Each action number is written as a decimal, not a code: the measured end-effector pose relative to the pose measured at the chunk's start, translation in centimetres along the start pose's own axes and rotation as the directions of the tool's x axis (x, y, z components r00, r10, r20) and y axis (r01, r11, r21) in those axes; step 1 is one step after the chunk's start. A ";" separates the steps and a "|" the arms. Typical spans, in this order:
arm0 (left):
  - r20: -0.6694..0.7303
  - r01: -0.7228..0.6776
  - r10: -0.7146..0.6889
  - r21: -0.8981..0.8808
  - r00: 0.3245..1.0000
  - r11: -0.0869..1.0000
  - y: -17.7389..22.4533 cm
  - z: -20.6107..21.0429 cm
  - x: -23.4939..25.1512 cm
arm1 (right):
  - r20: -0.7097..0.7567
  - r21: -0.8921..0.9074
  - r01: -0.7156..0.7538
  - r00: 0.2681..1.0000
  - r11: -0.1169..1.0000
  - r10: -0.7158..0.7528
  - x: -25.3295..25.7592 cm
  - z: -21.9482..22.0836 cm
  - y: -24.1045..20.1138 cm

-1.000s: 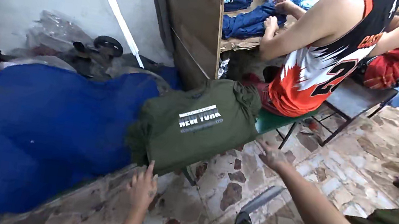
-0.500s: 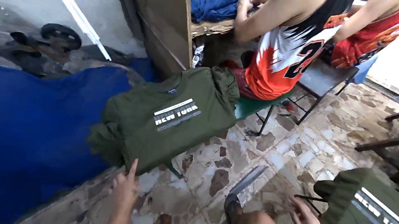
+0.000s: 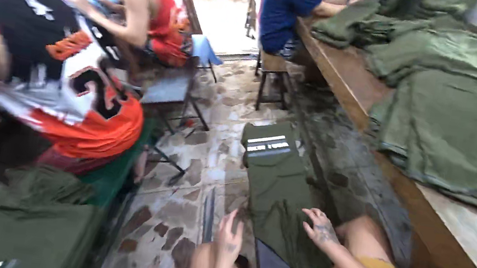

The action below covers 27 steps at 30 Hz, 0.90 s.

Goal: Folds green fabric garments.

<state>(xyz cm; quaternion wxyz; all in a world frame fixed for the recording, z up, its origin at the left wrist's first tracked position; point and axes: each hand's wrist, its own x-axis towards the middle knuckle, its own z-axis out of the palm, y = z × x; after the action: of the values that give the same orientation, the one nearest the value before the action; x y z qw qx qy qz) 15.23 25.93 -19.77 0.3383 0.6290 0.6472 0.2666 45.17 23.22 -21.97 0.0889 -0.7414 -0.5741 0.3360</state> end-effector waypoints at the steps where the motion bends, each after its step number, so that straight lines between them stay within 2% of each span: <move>1: 0.163 -0.021 0.011 0.058 0.987 0.998 1.9 1.9 1.1 | 0.032 0.006 -0.064 0.997 0.998 0.064 -0.2 -0.2 1.3; 2: 0.287 -0.024 -0.015 0.132 0.958 0.991 3.2 3.8 1.6 | 0.085 0.020 -0.123 0.989 0.992 0.121 -0.6 -0.2 2.6; 3: 0.352 -0.039 -0.040 0.215 0.935 0.976 4.0 5.6 1.9 | 0.150 0.039 -0.165 0.976 0.985 0.158 -1.1 -0.2 3.7; 7: 0.367 -0.188 0.035 0.391 0.930 0.901 5.6 9.9 3.8 | 0.280 0.172 -0.204 0.948 0.964 0.151 -3.2 0.7 5.6; 9: 0.435 -0.207 -0.020 0.468 0.900 0.859 6.2 11.4 4.7 | 0.320 0.248 -0.263 0.931 0.932 0.177 -3.7 1.2 5.5; 11: 0.505 -0.210 -0.147 0.582 0.850 0.786 7.1 11.9 5.8 | 0.355 0.292 -0.301 0.916 0.908 0.190 -3.0 1.5 5.4; 13: 0.538 -0.169 -0.238 0.599 0.809 0.783 7.7 11.0 5.8 | 0.397 0.355 -0.337 0.899 0.872 0.186 -2.3 1.7 6.5; 16: 0.521 -0.148 -0.179 0.525 0.834 0.838 6.1 7.0 3.9 | 0.400 0.470 -0.394 0.893 0.790 0.207 -1.9 2.5 8.6; 18: 0.532 -0.161 -0.226 0.585 0.816 0.795 3.7 3.1 1.1 | 0.352 0.377 -0.354 0.910 0.856 0.221 -2.4 2.1 8.6; 21: 0.549 -0.139 -0.485 0.747 0.681 0.650 -0.5 -1.2 -3.0 | 0.221 0.137 -0.190 0.963 0.972 0.157 -3.6 0.8 6.6; 22: 0.514 -0.103 -0.531 0.777 0.674 0.621 -1.1 -1.6 -3.6 | 0.186 0.084 -0.127 0.976 0.988 0.110 -3.9 0.5 5.7; 24: 0.433 -0.027 -0.489 0.768 0.757 0.640 0.4 -1.2 -3.5 | 0.138 0.010 0.015 0.990 1.000 -0.016 -3.9 0.6 3.9; 27: 0.347 -0.003 -0.244 0.580 0.906 0.815 4.3 2.9 -2.0 | 0.136 -0.060 0.177 0.977 0.982 -0.167 -3.0 2.0 2.0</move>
<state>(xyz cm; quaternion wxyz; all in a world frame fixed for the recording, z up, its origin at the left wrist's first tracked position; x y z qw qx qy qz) 20.18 24.03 -18.06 0.2788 0.6987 0.6517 -0.0970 45.21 19.34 -23.32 0.0533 -0.6681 -0.6523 0.3538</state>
